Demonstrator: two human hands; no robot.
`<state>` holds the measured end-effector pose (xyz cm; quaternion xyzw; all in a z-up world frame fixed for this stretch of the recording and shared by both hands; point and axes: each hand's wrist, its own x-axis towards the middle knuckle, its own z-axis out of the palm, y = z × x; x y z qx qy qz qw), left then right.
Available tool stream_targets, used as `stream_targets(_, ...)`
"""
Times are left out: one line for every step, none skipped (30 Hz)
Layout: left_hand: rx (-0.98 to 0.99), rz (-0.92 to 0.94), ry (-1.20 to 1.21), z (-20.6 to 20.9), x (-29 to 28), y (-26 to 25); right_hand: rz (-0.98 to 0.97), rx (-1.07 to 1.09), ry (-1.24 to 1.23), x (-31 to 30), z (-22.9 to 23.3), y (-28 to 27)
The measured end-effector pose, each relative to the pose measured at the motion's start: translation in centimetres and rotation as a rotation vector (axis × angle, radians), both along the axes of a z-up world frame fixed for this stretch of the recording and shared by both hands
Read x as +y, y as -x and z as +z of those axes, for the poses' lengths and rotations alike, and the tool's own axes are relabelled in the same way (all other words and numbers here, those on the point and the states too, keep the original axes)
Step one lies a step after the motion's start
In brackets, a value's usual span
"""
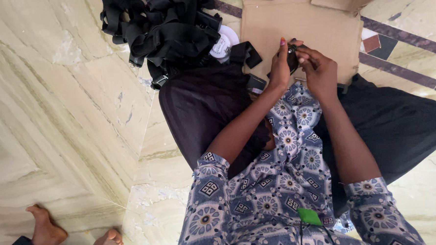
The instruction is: The person sits on the floor and assembles black straps by attaching buckles and threading webbing through them. They handle multiple strap components, aligning and securing parts together.
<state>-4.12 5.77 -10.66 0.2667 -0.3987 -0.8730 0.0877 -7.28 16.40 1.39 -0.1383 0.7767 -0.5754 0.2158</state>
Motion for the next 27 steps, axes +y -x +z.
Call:
stream_targets(-0.002, -0.010, -0.002, -0.2, 0.0, 0.1, -0.003, 0.012, 0.007, 0.1, 0.0, 0.1)
stream_targets(-0.005, -0.019, -0.004, -0.2, 0.0, 0.1, -0.006, 0.024, 0.013, 0.3, -0.2, 0.3)
stream_targets(-0.008, -0.029, -0.006, -0.2, 0.1, 0.2, -0.009, 0.035, 0.020, 0.5, -0.4, 0.3)
stream_targets(-0.012, -0.050, -0.036, -0.1, 0.1, 0.1, -0.032, -0.001, 0.037, 0.7, -0.8, 0.3)
stream_targets(-0.016, -0.072, -0.066, 0.1, 0.1, -0.1, -0.056, -0.037, 0.054, 0.9, -1.1, 0.3)
stream_targets(-0.019, -0.094, -0.095, 0.3, 0.1, -0.1, -0.080, -0.073, 0.073, 1.0, -1.5, 0.4)
stream_targets(-0.006, -0.100, -0.112, 0.6, 0.1, 0.0, -0.097, -0.105, 0.088, 1.0, -1.7, 0.5)
stream_targets(0.006, -0.107, -0.128, 0.9, 0.0, 0.1, -0.115, -0.137, 0.103, 1.0, -1.8, 0.6)
stream_targets(0.019, -0.114, -0.144, 1.2, -0.1, 0.1, -0.133, -0.169, 0.119, 1.0, -1.8, 0.6)
stream_targets(0.039, -0.106, -0.140, 1.5, -0.1, 0.1, -0.114, -0.141, 0.110, 0.9, -1.5, 0.6)
stream_targets(0.060, -0.097, -0.137, 1.7, -0.3, 0.0, -0.094, -0.113, 0.101, 0.7, -1.2, 0.5)
stream_targets(0.081, -0.086, -0.132, 1.9, -0.4, -0.1, -0.071, -0.085, 0.092, 0.5, -0.7, 0.4)
stream_targets(0.080, -0.064, -0.123, 2.0, -0.5, -0.1, -0.044, 0.015, 0.066, 0.1, 0.0, 0.2)
stream_targets(0.078, -0.042, -0.113, 2.1, -0.7, -0.2, -0.015, 0.113, 0.040, -0.3, 0.7, -0.2)
stream_targets(0.075, -0.019, -0.104, 2.1, -0.7, -0.3, 0.015, 0.211, 0.015, -0.5, 1.5, -0.5)
stream_targets(0.059, -0.029, -0.109, 1.9, -0.8, -0.3, 0.007, 0.310, -0.017, -0.6, 2.3, -0.5)
stream_targets(0.042, -0.039, -0.115, 1.7, -0.9, -0.3, -0.001, 0.408, -0.049, -0.6, 3.0, -0.6)
stream_targets(0.025, -0.047, -0.122, 1.4, -0.8, -0.3, -0.006, 0.506, -0.083, -0.6, 3.5, -0.5)
stream_targets(0.034, -0.062, -0.126, 1.1, -0.6, -0.1, 0.011, 0.530, -0.059, -0.7, 3.8, -0.4)
stream_targets(0.042, -0.079, -0.131, 0.8, -0.2, 0.1, 0.028, 0.554, -0.037, -0.6, 3.9, -0.3)
stream_targets(0.050, -0.096, -0.137, 0.4, 0.1, 0.2, 0.044, 0.577, -0.015, -0.5, 3.7, -0.2)
stream_targets(0.001, -0.132, -0.119, 0.2, 0.2, 0.2, 0.029, 0.546, -0.063, -0.2, 3.4, -0.2)
stream_targets(-0.047, -0.168, -0.102, 0.0, 0.3, 0.1, 0.014, 0.515, -0.111, 0.1, 2.8, -0.2)
stream_targets(-0.093, -0.204, -0.084, -0.1, 0.4, 0.2, -0.002, 0.486, -0.159, 0.4, 2.1, -0.1)
stream_targets(-0.112, -0.231, -0.002, 0.0, 0.3, 0.1, -0.045, 0.423, -0.106, 0.7, 1.3, 0.1)
stream_targets(-0.131, -0.255, 0.078, 0.1, 0.2, 0.1, -0.085, 0.360, -0.054, 1.0, 0.4, 0.4)
stream_targets(-0.150, -0.279, 0.159, 0.4, 0.2, 0.0, -0.125, 0.297, -0.001, 1.3, -0.4, 0.7)
